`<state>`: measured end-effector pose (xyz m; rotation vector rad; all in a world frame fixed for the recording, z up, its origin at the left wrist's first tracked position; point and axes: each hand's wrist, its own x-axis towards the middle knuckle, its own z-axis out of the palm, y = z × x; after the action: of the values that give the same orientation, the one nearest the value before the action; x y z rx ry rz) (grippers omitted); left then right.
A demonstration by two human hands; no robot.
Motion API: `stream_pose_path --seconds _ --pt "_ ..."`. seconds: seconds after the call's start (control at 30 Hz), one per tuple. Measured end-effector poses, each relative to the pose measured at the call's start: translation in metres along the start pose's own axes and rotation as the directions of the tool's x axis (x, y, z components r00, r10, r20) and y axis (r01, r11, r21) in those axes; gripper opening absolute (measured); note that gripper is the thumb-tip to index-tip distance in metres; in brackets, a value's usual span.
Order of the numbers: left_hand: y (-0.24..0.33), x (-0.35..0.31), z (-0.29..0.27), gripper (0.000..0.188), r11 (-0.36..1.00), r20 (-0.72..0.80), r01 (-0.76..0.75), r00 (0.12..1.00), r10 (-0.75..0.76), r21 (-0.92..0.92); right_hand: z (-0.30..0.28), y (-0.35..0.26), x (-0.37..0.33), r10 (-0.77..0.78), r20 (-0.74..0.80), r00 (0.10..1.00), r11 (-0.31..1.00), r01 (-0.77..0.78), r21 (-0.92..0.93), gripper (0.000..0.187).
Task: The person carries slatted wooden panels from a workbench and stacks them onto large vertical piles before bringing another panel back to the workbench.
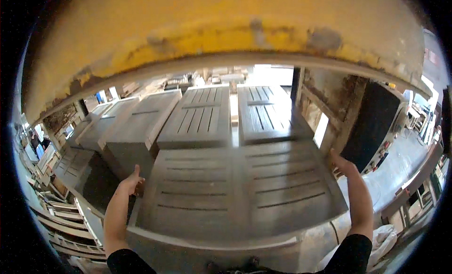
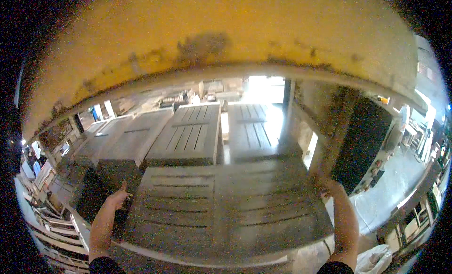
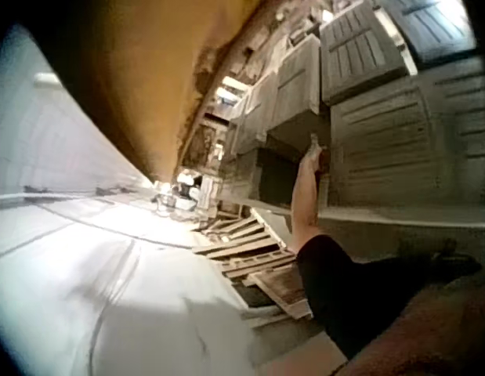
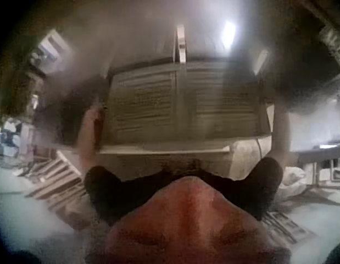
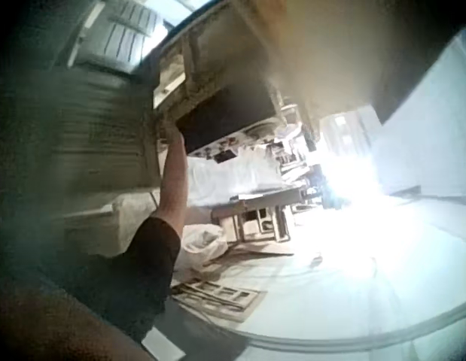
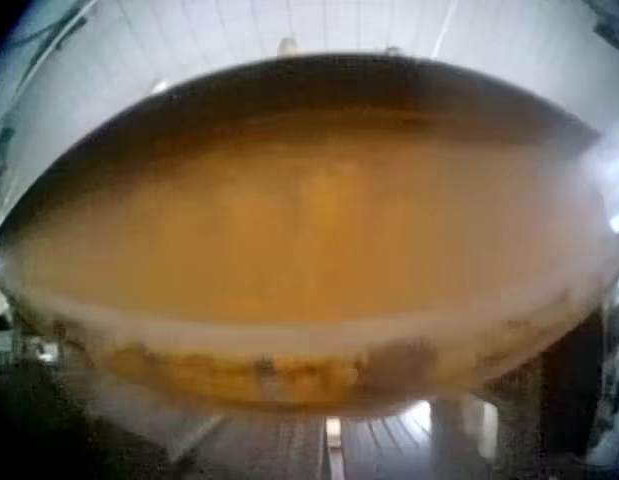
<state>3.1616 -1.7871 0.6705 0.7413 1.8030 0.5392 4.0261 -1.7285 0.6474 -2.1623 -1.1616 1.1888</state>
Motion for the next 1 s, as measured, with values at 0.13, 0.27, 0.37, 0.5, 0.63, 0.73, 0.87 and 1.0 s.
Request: stream_pose_path --seconds 0.13,0.27,0.37,0.5,0.63,0.73,0.87,1.0 --pt "-0.096 0.001 0.031 0.076 0.949 0.04 -0.273 0.958 0.282 -0.158 0.019 0.086 -0.037 -0.283 0.176 0.943 0.889 0.189 0.418 0.097" --pt "-0.178 -0.025 0.077 0.061 0.584 -0.175 -0.696 0.693 0.7 -0.418 0.093 0.142 -0.116 -0.425 -0.115 0.898 0.244 0.236 0.941 0.084" --pt "-0.208 -0.01 0.101 0.061 0.376 -0.569 -0.721 0.691 0.445 -0.582 0.13 0.164 -0.114 -0.464 -0.29 0.837 0.002 0.329 0.944 0.079" --pt "-0.228 0.048 0.12 0.062 0.258 -0.892 -0.884 0.432 0.132 -0.389 0.153 0.132 -0.13 0.159 -0.53 0.833 -0.086 0.547 0.833 0.071" --pt "-0.238 0.072 0.113 0.062 0.458 -0.963 -0.889 0.114 0.243 0.01 0.162 0.138 -0.135 0.069 -0.534 0.843 -0.065 0.538 0.841 0.071" --pt "-0.203 0.053 0.116 0.06 0.348 -0.938 -0.894 0.334 0.095 -0.283 0.172 0.135 -0.138 0.035 -0.546 0.837 -0.045 0.547 0.836 0.073" --pt "-0.249 0.1 0.089 0.059 0.384 -0.98 -0.923 0.106 0.171 -0.033 0.193 0.1 -0.121 0.278 -0.676 0.683 0.125 0.672 0.73 0.08" --pt "-0.166 0.07 0.124 0.06 0.352 -0.955 -0.896 0.296 0.017 -0.272 0.175 0.134 -0.1 0.256 -0.821 0.51 0.605 0.578 0.548 0.087"
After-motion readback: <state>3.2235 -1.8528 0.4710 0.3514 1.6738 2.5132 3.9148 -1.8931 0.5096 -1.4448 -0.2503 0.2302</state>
